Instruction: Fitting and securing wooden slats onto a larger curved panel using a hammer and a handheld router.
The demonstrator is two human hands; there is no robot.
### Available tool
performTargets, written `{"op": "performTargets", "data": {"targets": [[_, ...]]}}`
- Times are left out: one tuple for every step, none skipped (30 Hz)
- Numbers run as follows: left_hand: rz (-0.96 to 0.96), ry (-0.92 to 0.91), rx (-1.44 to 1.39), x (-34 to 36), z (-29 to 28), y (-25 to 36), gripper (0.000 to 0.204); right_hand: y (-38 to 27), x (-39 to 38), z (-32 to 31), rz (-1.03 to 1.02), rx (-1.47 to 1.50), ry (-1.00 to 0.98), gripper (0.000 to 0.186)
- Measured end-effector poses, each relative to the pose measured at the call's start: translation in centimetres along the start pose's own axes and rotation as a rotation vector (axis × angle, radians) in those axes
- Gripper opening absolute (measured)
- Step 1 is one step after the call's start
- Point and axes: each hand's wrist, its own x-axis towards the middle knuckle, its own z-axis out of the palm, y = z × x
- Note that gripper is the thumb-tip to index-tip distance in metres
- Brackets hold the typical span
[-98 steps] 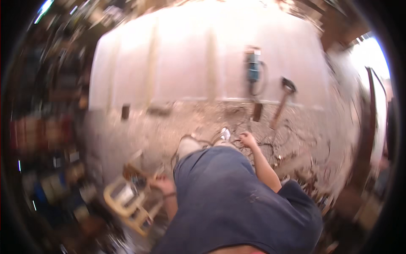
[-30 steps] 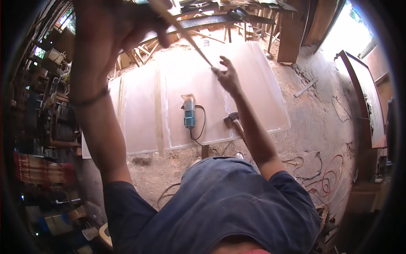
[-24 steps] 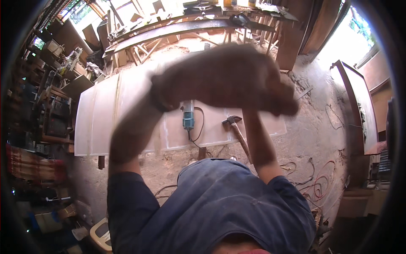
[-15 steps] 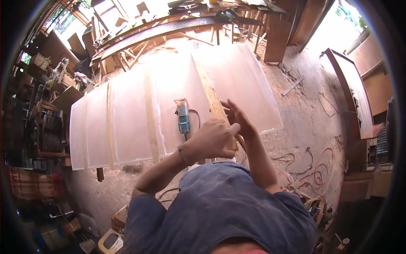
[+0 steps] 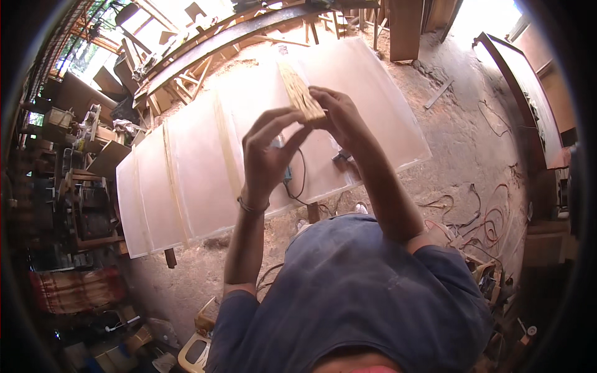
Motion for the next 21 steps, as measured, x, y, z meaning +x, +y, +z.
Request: {"op": "performTargets", "data": {"targets": [[-0.002,0.023,-0.017,0.4,0.1,-0.2,0.026,-0.5,0.2,0.6,0.004,0.003,0.003,0.042],[-0.005,0.046,-0.035,0.8,0.2,-0.4,0.027,-0.8,0.1,1.0,0.005,0.005,0.005,0.042],[0.005,0.080,-0.028,1.2,0.3,-0.4,0.023,-1.0,-0.1,1.4,-0.020,0.022,0.001,0.041],[0.007,0.074,-0.032,1.4,0.5,-0.6,0.023,-1.1,-0.2,1.5,-0.046,0.038,-0.003,0.040],[-0.002,0.094,-0.071,1.5,0.8,-0.7,0.023,-1.0,0.0,1.2,-0.051,0.028,-0.014,0.039],[-0.014,0.116,-0.107,1.6,0.9,-0.9,0.023,-1.2,-0.2,1.3,-0.053,0.030,-0.009,0.039],[-0.013,0.120,-0.107,1.6,1.0,-1.0,0.023,-1.6,-0.6,1.5,-0.063,-0.002,0.002,0.039],[-0.014,0.116,-0.109,1.6,1.1,-1.1,0.023,-1.8,-0.9,1.6,-0.072,-0.033,0.013,0.039],[-0.017,0.120,-0.119,1.6,1.4,-1.2,0.023,-2.0,-1.0,1.5,-0.075,-0.032,0.020,0.039],[-0.021,0.126,-0.128,1.7,1.6,-1.3,0.022,-2.0,-1.1,1.4,-0.059,-0.036,0.036,0.040],[-0.022,0.122,-0.132,1.6,1.8,-1.3,0.022,-2.0,-1.2,1.3,-0.043,-0.040,0.051,0.040],[-0.050,0.128,-0.164,1.4,2.0,-1.2,0.022,-2.0,-1.3,1.1,-0.042,-0.042,0.048,0.040],[-0.079,0.135,-0.194,1.2,2.2,-1.2,0.022,-1.9,-1.5,0.8,-0.046,-0.034,0.048,0.042],[-0.081,0.142,-0.192,1.1,2.5,-1.2,0.022,-1.8,-1.6,0.5,-0.050,-0.026,0.047,0.044],[-0.089,0.118,-0.221,0.9,2.8,-1.2,0.024,-1.7,-1.8,0.2,-0.042,-0.030,0.035,0.044],[-0.098,0.094,-0.251,0.8,3.2,-1.0,0.026,-1.7,-2.1,-0.2,-0.058,-0.017,0.038,0.045],[-0.113,0.107,-0.281,0.7,3.7,-0.7,0.028,-1.7,-2.2,-0.5,-0.073,-0.003,0.040,0.047],[-0.130,0.123,-0.314,0.6,4.0,-0.4,0.034,-1.8,-2.2,-0.8,-0.066,-0.005,0.035,0.047],[-0.120,0.141,-0.248,0.6,4.0,-0.5,0.039,-1.9,-2.3,-0.9,-0.068,-0.027,0.035,0.047],[-0.111,0.159,-0.183,0.5,4.0,-0.7,0.044,-1.9,-2.3,-0.9,-0.070,-0.049,0.036,0.047],[-0.114,0.160,-0.185,0.5,4.1,-1.0,0.044,-2.2,-2.4,-0.7,-0.060,-0.053,0.046,0.047]]}}
